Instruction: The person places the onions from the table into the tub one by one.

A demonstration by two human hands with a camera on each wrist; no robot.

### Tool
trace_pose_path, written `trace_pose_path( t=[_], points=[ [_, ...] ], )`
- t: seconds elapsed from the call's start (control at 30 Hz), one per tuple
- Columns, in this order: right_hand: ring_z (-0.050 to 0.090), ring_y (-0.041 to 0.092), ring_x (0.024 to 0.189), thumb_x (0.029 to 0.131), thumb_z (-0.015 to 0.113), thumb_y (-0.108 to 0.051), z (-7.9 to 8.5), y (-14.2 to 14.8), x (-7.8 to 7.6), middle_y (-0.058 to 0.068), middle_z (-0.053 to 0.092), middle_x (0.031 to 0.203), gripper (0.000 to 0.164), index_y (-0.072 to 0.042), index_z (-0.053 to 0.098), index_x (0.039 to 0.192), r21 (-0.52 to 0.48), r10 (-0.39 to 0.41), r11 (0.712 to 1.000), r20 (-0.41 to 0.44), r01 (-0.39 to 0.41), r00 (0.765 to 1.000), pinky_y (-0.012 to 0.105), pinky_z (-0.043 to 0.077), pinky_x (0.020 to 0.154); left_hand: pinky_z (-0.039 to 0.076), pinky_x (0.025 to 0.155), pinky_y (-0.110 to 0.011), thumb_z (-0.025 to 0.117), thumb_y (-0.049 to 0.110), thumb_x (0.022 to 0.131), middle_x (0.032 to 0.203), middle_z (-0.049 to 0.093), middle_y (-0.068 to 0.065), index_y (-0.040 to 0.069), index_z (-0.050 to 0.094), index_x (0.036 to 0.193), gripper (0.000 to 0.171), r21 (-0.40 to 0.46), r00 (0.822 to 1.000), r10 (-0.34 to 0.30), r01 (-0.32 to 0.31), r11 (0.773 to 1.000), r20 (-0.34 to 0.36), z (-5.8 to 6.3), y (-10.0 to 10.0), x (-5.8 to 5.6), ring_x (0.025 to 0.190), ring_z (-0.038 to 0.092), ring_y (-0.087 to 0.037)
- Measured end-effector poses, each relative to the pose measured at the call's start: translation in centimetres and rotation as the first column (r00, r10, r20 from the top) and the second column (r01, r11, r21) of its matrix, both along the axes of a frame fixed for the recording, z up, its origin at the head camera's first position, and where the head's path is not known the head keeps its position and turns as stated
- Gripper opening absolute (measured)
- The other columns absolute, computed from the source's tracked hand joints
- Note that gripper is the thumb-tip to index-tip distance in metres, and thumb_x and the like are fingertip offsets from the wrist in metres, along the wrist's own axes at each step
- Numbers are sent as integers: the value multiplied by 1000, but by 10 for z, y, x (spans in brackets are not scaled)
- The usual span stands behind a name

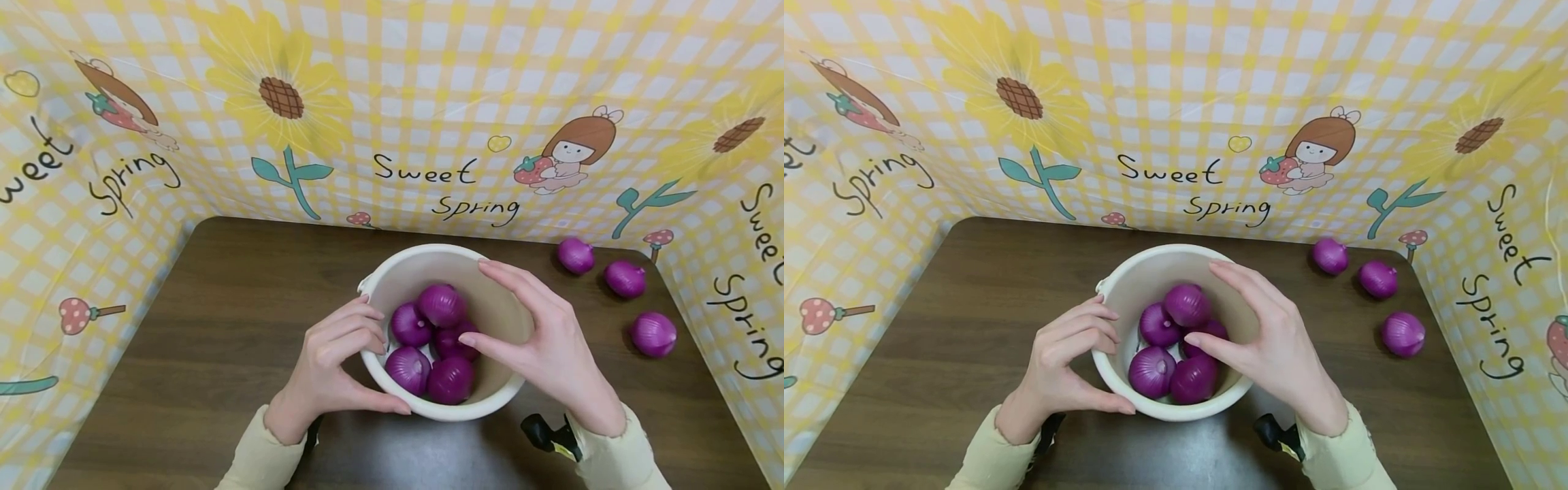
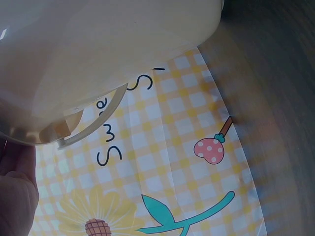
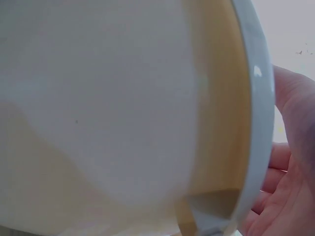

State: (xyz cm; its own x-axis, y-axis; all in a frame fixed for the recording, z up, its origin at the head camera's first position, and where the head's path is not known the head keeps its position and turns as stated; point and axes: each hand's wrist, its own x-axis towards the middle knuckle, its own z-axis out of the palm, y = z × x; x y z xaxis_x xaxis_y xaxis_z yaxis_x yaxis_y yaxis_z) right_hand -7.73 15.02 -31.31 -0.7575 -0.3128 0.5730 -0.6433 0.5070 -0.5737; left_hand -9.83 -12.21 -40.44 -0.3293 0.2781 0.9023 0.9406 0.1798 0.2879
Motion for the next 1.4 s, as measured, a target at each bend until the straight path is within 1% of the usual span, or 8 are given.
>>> trace_pose_path(
  t=[0.2, 0.47, 0.57, 0.67, 0.87, 1.0, 1.23, 1.4],
  points=[
    [60, 23, 122, 62, 95, -2, 0, 2, 0, 10, 63, 135, 80, -5, 63, 135, -12, -16, 1000, -5, 16, 1000, 22, 50, 97, 50, 102, -56, 93, 61, 61, 79, 63, 0, 10, 61, 75, 62, -2, 1000, 0, 0, 1000, 3, 0, 0, 0, 90, 67, -28],
    [60, 23, 121, 60, 93, 1, 2, 4, 2, 13, 64, 131, 79, -2, 64, 133, -35, -54, 998, -17, 53, 998, 22, 45, 103, 50, 103, -53, 94, 60, 60, 79, 63, 0, 10, 61, 75, 62, -1, 1000, -1, 1, 1000, -6, 1, 0, 0, 89, 67, -27],
    [60, 24, 122, 61, 94, 0, -3, 8, 0, 12, 64, 132, 80, -4, 64, 135, -42, -71, 997, -18, 70, 997, 23, 44, 105, 50, 103, -53, 93, 60, 61, 79, 62, 0, 10, 61, 74, 62, -1, 1000, 1, -1, 1000, -8, 1, 0, 0, 89, 67, -27],
    [59, 24, 124, 62, 95, -5, -13, 16, -3, 8, 63, 134, 82, -8, 64, 137, -39, -91, 995, -14, 91, 996, 25, 43, 106, 50, 103, -53, 93, 60, 61, 79, 62, 1, 9, 61, 74, 62, -2, 1000, 1, -1, 1000, -9, 1, -1, 0, 89, 67, -27],
    [57, 20, 126, 65, 97, -10, -29, 33, -9, -3, 59, 140, 85, -19, 61, 142, -15, -150, 988, 33, 151, 988, 27, 41, 109, 50, 103, -53, 94, 60, 61, 78, 62, 1, 10, 61, 75, 61, -3, 1000, 1, -1, 1000, -11, 1, -1, 0, 89, 67, -27],
    [57, 20, 125, 67, 96, -7, -32, 40, -9, -4, 59, 140, 85, -20, 60, 143, -21, -170, 985, 55, 171, 984, 29, 42, 109, 50, 103, -53, 93, 60, 61, 78, 62, 1, 10, 61, 75, 61, -2, 1000, 3, -3, 1000, -17, 1, -1, 0, 89, 67, -27],
    [57, 18, 125, 69, 94, -2, -35, 50, -8, -4, 59, 141, 84, -23, 60, 143, -45, -217, 974, 81, 222, 973, 27, 43, 108, 50, 103, -53, 93, 61, 61, 78, 62, 1, 11, 61, 75, 61, -2, 1000, 6, -6, 1000, -22, 0, -1, -1, 89, 67, -27],
    [56, 18, 126, 71, 92, 2, -39, 58, -9, -3, 60, 140, 82, -21, 60, 142, -72, -245, 965, 88, 251, 966, 27, 43, 108, 50, 103, -54, 92, 62, 62, 79, 62, 0, 11, 61, 76, 62, -4, 1000, 8, -8, 1000, -25, -1, 0, -1, 89, 67, -27]
  ],
)
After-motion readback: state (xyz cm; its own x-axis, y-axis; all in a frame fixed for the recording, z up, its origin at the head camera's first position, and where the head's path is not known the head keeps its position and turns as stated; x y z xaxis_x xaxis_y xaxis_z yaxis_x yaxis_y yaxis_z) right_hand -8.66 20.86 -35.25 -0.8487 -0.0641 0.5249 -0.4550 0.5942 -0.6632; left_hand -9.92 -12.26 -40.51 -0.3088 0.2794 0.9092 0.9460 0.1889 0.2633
